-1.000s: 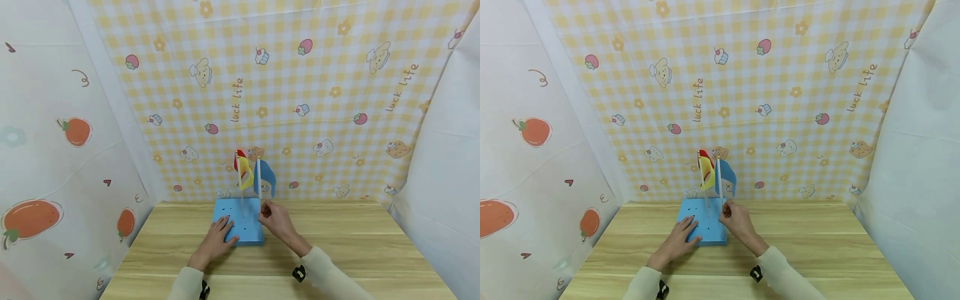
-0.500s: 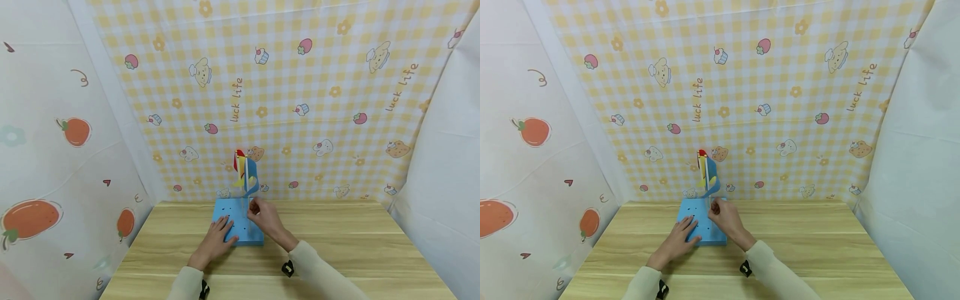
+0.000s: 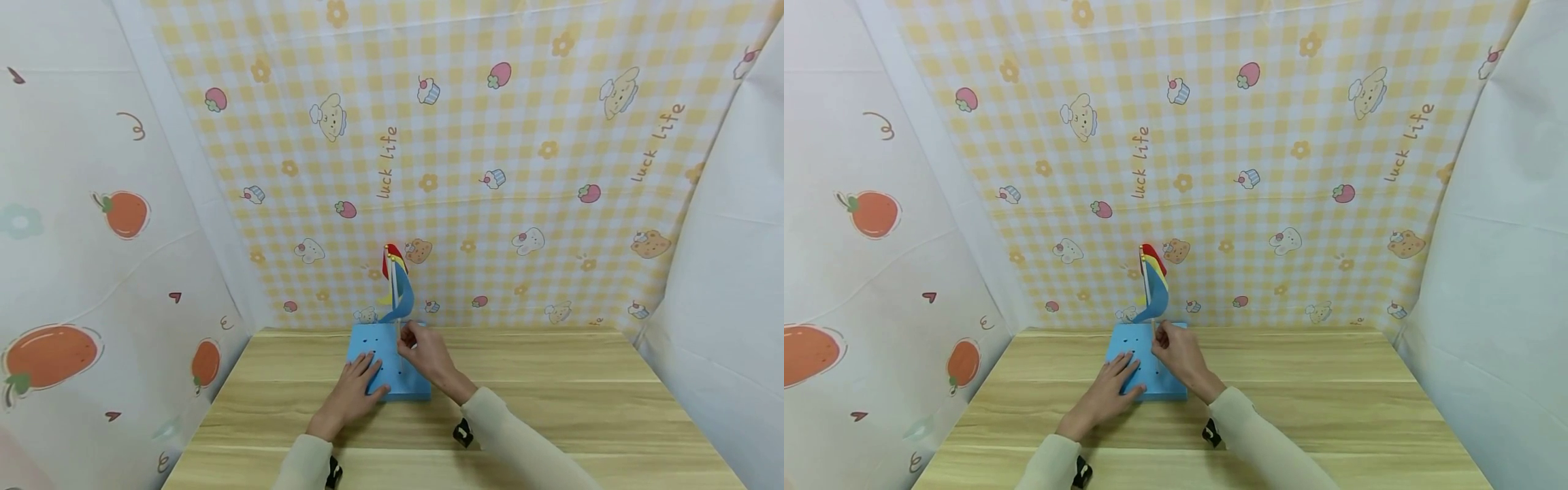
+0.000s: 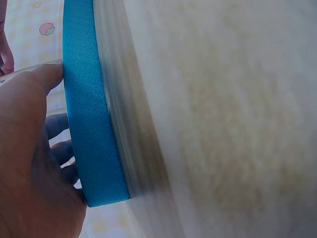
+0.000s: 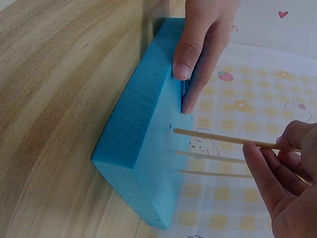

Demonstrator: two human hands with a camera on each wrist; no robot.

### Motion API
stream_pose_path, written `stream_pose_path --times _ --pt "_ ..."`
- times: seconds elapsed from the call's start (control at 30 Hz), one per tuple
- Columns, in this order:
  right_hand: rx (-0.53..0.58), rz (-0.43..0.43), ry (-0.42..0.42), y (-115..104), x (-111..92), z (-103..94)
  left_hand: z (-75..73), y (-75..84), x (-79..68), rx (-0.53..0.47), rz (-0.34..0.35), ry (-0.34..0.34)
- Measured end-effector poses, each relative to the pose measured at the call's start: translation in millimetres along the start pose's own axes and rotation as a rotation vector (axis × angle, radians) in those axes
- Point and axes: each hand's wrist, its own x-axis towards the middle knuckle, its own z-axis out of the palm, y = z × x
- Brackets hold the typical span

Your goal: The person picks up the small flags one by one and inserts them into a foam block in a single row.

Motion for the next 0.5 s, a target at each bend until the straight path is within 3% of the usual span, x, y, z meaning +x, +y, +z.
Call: stream_pose_path --times 0.3,0.5 --pt "-0.012 -0.005 0.005 5.1 0.9 7.4 -0.8 0.8 -0.1 -0.006 -0.005 -0.005" --pt "-0.01 -0.001 -0.035 7.4 -2.6 10.6 -0.3 0.7 0.5 -0.009 -0.01 0.0"
